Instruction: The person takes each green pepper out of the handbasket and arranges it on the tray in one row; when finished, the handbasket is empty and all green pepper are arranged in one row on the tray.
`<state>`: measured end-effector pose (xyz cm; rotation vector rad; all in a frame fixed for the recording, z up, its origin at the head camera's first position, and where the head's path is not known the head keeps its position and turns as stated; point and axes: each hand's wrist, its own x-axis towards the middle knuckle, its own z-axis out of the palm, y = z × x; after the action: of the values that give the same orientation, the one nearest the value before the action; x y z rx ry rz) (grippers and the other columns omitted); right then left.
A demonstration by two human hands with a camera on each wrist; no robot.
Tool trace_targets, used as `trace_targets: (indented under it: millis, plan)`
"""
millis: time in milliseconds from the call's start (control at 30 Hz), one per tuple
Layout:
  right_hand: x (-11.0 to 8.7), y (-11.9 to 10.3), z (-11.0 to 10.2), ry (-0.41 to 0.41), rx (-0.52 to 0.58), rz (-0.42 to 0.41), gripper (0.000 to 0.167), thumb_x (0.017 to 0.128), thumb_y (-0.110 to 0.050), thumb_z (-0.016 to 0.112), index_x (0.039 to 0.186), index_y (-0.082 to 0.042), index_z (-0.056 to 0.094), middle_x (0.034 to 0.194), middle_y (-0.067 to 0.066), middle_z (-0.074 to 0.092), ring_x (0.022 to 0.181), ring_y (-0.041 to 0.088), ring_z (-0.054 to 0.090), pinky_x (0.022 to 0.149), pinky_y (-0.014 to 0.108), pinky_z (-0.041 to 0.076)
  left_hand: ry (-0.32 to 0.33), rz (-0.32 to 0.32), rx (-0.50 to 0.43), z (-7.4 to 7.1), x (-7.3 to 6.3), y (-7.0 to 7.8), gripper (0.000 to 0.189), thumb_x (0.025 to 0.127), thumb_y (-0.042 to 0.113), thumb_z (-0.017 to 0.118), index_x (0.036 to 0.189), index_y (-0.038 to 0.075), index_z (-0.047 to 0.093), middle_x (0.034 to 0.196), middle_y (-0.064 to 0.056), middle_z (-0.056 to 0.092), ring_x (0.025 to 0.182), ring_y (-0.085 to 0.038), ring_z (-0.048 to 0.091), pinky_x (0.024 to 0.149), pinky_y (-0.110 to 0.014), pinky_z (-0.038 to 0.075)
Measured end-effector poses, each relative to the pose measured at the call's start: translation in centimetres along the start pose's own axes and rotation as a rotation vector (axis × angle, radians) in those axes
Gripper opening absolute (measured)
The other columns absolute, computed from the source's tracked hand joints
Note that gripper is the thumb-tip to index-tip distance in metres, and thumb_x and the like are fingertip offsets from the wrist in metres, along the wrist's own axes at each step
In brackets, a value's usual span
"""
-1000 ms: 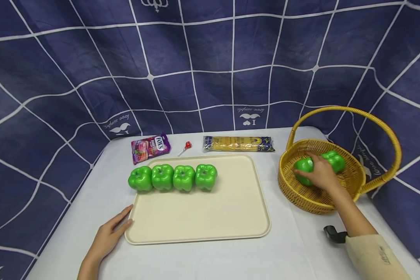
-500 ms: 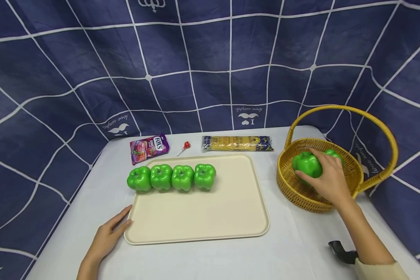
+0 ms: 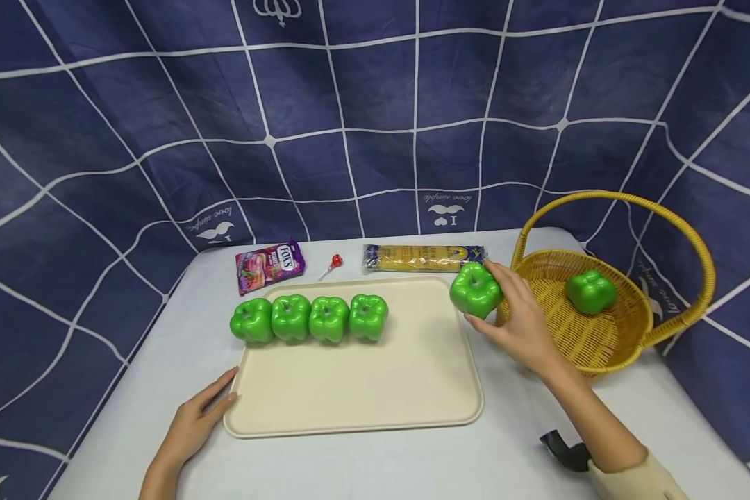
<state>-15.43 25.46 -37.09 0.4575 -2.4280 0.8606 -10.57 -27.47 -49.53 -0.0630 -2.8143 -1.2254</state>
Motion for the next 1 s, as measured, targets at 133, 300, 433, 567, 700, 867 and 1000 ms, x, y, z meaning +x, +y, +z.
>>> trace_targets:
  millis: [133,300,433,567,700,867,1000]
  plan:
    - [0.3,-0.5,2.1,-0.078,0.067,-0.015,0.103,0.060,-0.005,0.086,0.145,-0.017,0.030,0.135,0.016,0.039,0.117,0.036,0.043,0.092,0.059,0.041,0.004,0.012,0.005,0.1,0.0,0.0,0.048,0.092,0.039,0.055,0.135,0.019,0.048,0.139,-0.016,0.042,0.128,-0.041,0.035,0.104,-0.058,0.026]
    - [0.7,-0.7,4.7,-0.226,0.183,-0.031,0.099,0.058,-0.003,0.086,0.142,-0.014,0.035,0.132,0.013,0.038,0.118,0.036,0.042,0.096,0.063,0.034,0.004,0.012,0.011,0.1,0.1,-0.1,0.049,0.092,0.039,0.055,0.135,0.019,0.048,0.139,-0.016,0.042,0.128,-0.041,0.035,0.104,-0.058,0.026]
    - [1.1,-0.5,6.4,-0.365,0.294,0.004,0.092,0.060,-0.006,0.086,0.139,-0.012,0.038,0.134,0.009,0.037,0.119,0.032,0.043,0.099,0.059,0.034,0.002,0.004,0.017,0.2,0.0,0.0,0.049,0.091,0.040,0.055,0.136,0.020,0.048,0.139,-0.015,0.042,0.128,-0.041,0.034,0.104,-0.058,0.026]
    - [1.4,0.1,7.6,-0.459,0.370,0.040,0.089,0.061,-0.007,0.085,0.137,-0.011,0.040,0.135,0.008,0.036,0.119,0.031,0.043,0.098,0.052,0.039,0.003,0.007,0.018,0.1,0.0,-0.1,0.049,0.092,0.040,0.055,0.136,0.020,0.048,0.139,-0.015,0.042,0.128,-0.041,0.035,0.104,-0.058,0.026]
    - [1.6,0.6,8.4,-0.507,0.390,0.040,0.088,0.062,-0.007,0.085,0.137,-0.009,0.039,0.135,0.011,0.036,0.120,0.033,0.043,0.098,0.051,0.039,0.005,0.012,0.020,0.1,0.0,-0.2,0.049,0.091,0.040,0.055,0.136,0.021,0.048,0.139,-0.016,0.042,0.127,-0.042,0.035,0.104,-0.058,0.027]
    - [1.8,1.1,9.1,-0.528,0.350,0.039,0.089,0.062,-0.007,0.085,0.138,-0.008,0.038,0.135,0.013,0.036,0.121,0.033,0.042,0.098,0.048,0.040,0.011,0.017,0.013,0.1,0.0,-0.2,0.048,0.091,0.039,0.055,0.135,0.020,0.048,0.138,-0.016,0.042,0.127,-0.043,0.035,0.103,-0.059,0.027]
    - [2.0,1.1,9.3,-0.534,0.359,0.033,0.088,0.062,-0.005,0.084,0.138,-0.008,0.039,0.137,0.013,0.037,0.122,0.033,0.041,0.097,0.048,0.041,0.010,0.010,0.015,0.0,0.0,-0.1,0.049,0.091,0.039,0.055,0.135,0.020,0.048,0.139,-0.016,0.042,0.127,-0.042,0.035,0.104,-0.059,0.027]
